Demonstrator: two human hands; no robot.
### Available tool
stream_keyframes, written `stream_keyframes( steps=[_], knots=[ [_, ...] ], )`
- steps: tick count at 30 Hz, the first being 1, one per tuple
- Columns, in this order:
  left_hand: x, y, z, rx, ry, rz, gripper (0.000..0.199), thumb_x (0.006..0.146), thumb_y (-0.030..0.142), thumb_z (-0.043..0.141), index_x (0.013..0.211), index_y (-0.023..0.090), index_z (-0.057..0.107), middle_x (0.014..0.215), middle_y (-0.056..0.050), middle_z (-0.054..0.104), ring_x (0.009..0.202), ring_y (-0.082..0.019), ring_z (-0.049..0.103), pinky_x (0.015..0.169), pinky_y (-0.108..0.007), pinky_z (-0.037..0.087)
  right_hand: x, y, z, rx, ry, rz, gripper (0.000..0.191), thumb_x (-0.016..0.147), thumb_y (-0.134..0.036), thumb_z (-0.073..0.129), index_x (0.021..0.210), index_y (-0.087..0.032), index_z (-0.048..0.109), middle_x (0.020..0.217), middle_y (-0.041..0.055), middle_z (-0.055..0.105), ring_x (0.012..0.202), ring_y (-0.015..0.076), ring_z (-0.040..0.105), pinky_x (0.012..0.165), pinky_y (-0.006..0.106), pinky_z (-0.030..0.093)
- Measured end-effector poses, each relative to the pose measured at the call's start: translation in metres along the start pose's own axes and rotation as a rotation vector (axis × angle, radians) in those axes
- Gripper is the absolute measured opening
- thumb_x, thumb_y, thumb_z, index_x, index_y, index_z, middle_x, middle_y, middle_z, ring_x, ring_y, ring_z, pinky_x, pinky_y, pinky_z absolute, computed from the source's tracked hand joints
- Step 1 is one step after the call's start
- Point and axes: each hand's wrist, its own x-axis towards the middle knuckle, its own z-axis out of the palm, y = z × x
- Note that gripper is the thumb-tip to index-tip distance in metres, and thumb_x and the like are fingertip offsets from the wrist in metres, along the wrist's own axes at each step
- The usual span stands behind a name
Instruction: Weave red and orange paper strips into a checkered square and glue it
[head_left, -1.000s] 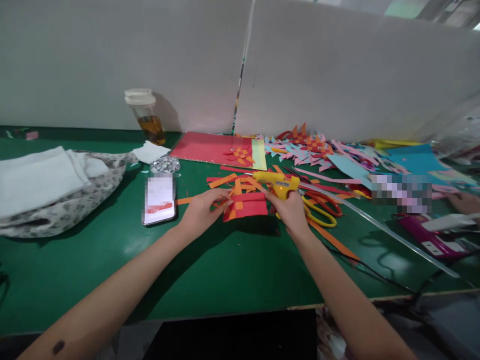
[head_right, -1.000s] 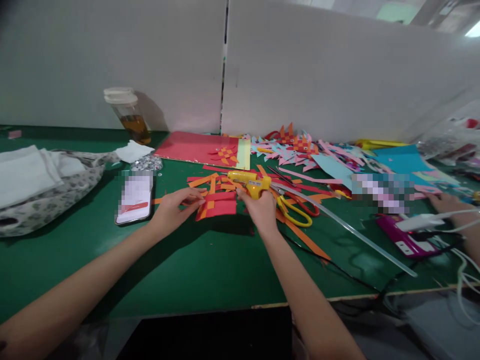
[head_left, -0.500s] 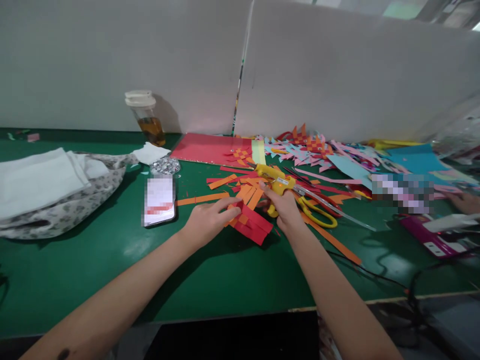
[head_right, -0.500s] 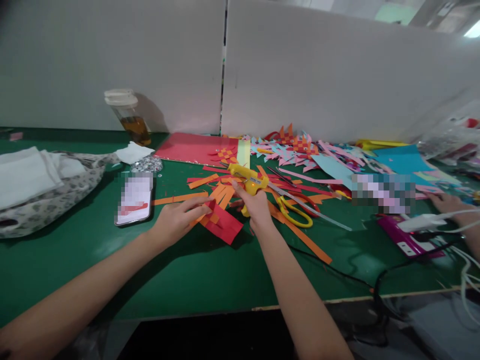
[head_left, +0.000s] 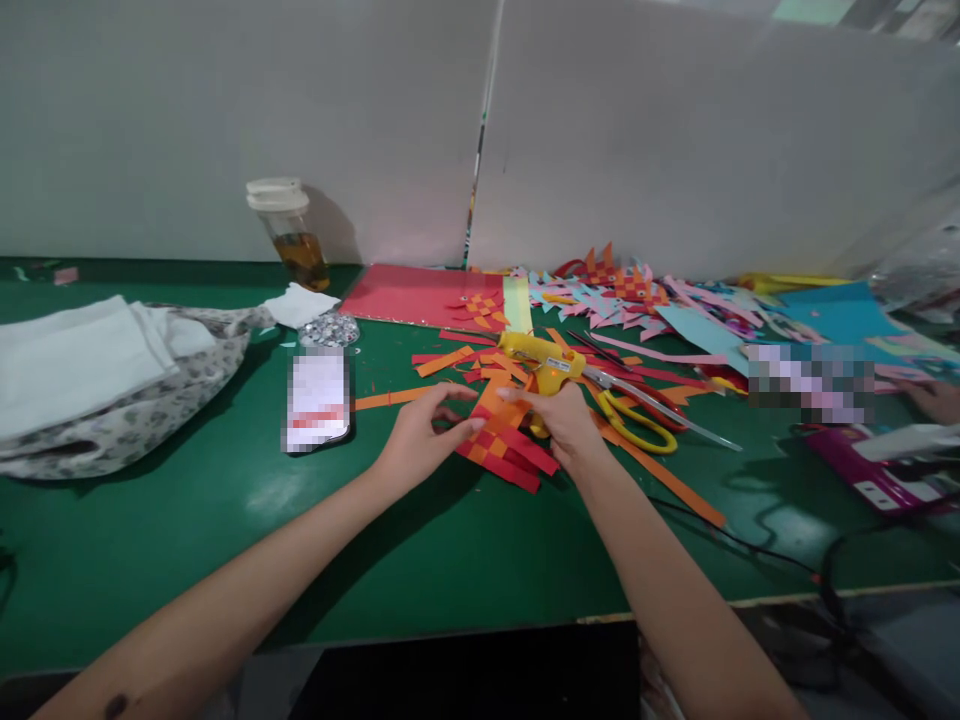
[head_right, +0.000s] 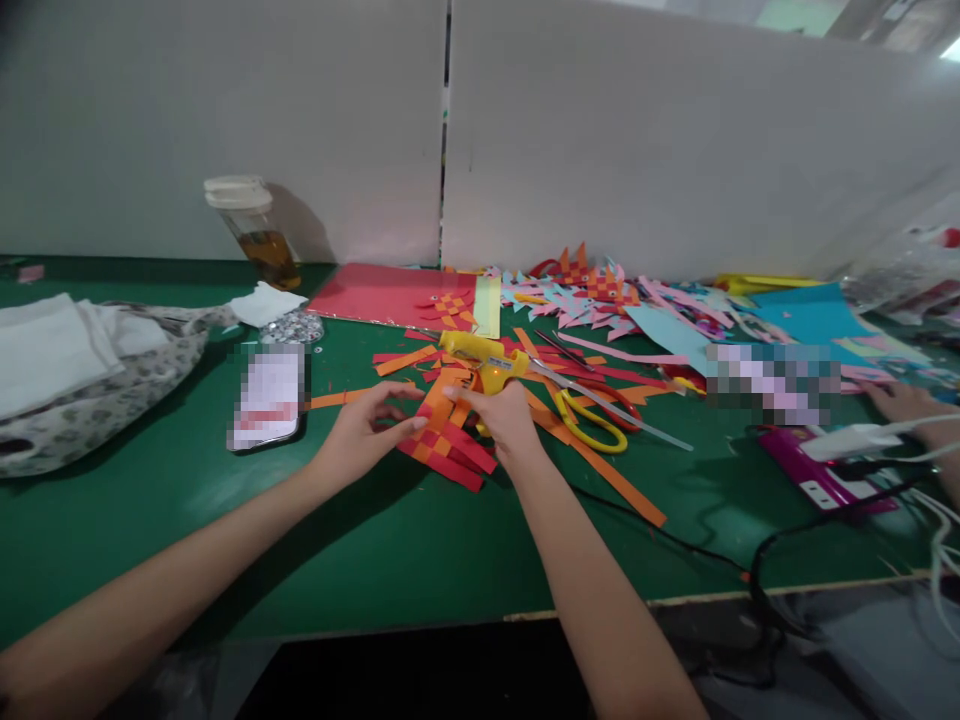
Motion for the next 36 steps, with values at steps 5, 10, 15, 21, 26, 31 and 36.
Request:
stream_keyframes(
  steps=[5,10,15,21,26,31,36],
  knots=[
    [0.0054,-0.0065,0.0001,-0.175,-0.066,-0.197,0.022,0.073,0.037,0.063,0.082,0.017,0.063,0.075,-0.002,0.067,0.066,-0.013,0.061,0.060,-0.025,0.049,-0.0032,-0.0019,0.0012,-0.030,-0.043,0.006,0.038,0.044,-0.025,0.079,0.076,-0.016,0.061,0.070,0.0005,0.064,0.053,0.0124,0.058,0.043,0.022,0.047],
    [0.0074,-0.0062,-0.0014,-0.205,-0.059,-0.248,0.016,0.073,0.033,0.062,0.073,0.017,0.061,0.072,0.000,0.067,0.066,-0.012,0.061,0.064,-0.026,0.048,-0.0016,0.0009,0.0012,-0.075,-0.030,-0.006,0.031,0.047,-0.023,0.075,0.072,-0.014,0.061,0.062,-0.0007,0.060,0.042,0.0074,0.048,0.034,0.019,0.039],
    [0.0081,-0.0081,-0.0017,-0.235,-0.063,-0.255,0.017,0.073,0.034,0.063,0.073,0.018,0.061,0.073,-0.001,0.068,0.068,-0.013,0.062,0.065,-0.027,0.048,-0.0009,0.0018,0.0012,-0.114,0.014,-0.016,0.025,0.048,-0.022,0.073,0.067,-0.014,0.059,0.058,-0.0025,0.057,0.039,0.0064,0.045,0.034,0.019,0.039],
    [0.0069,-0.0071,-0.0027,-0.266,-0.097,-0.324,0.020,0.069,0.037,0.066,0.074,0.017,0.062,0.070,0.000,0.066,0.063,-0.011,0.059,0.059,-0.023,0.044,-0.0023,0.0012,0.0018,-0.099,-0.061,-0.017,0.028,0.045,-0.024,0.075,0.067,-0.014,0.060,0.056,-0.0029,0.057,0.041,0.0070,0.044,0.037,0.020,0.039],
    [0.0069,-0.0051,-0.0016,-0.355,-0.047,-0.333,0.023,0.062,0.034,0.072,0.071,0.015,0.063,0.065,0.001,0.062,0.058,-0.009,0.055,0.054,-0.021,0.039,-0.0047,-0.0004,0.0057,-0.115,-0.162,0.017,0.032,0.040,-0.025,0.079,0.062,-0.014,0.058,0.052,-0.0034,0.054,0.043,0.0087,0.045,0.039,0.022,0.040],
    [0.0084,-0.0027,-0.0012,-0.414,-0.007,-0.379,0.023,0.058,0.033,0.074,0.065,0.015,0.062,0.057,0.003,0.057,0.049,-0.005,0.046,0.048,-0.019,0.033,-0.0045,-0.0002,0.0071,-0.116,-0.142,-0.011,0.038,0.040,-0.026,0.080,0.071,-0.014,0.061,0.054,-0.0034,0.056,0.040,0.0079,0.044,0.037,0.022,0.038],
    [0.0076,-0.0047,-0.0016,-0.435,-0.015,-0.359,0.024,0.062,0.036,0.071,0.065,0.014,0.060,0.052,0.005,0.050,0.044,-0.004,0.038,0.044,-0.018,0.029,-0.0039,-0.0004,0.0076,-0.114,-0.149,-0.013,0.039,0.039,-0.024,0.080,0.071,-0.014,0.061,0.059,-0.0014,0.059,0.041,0.0074,0.044,0.037,0.021,0.038]
  ],
)
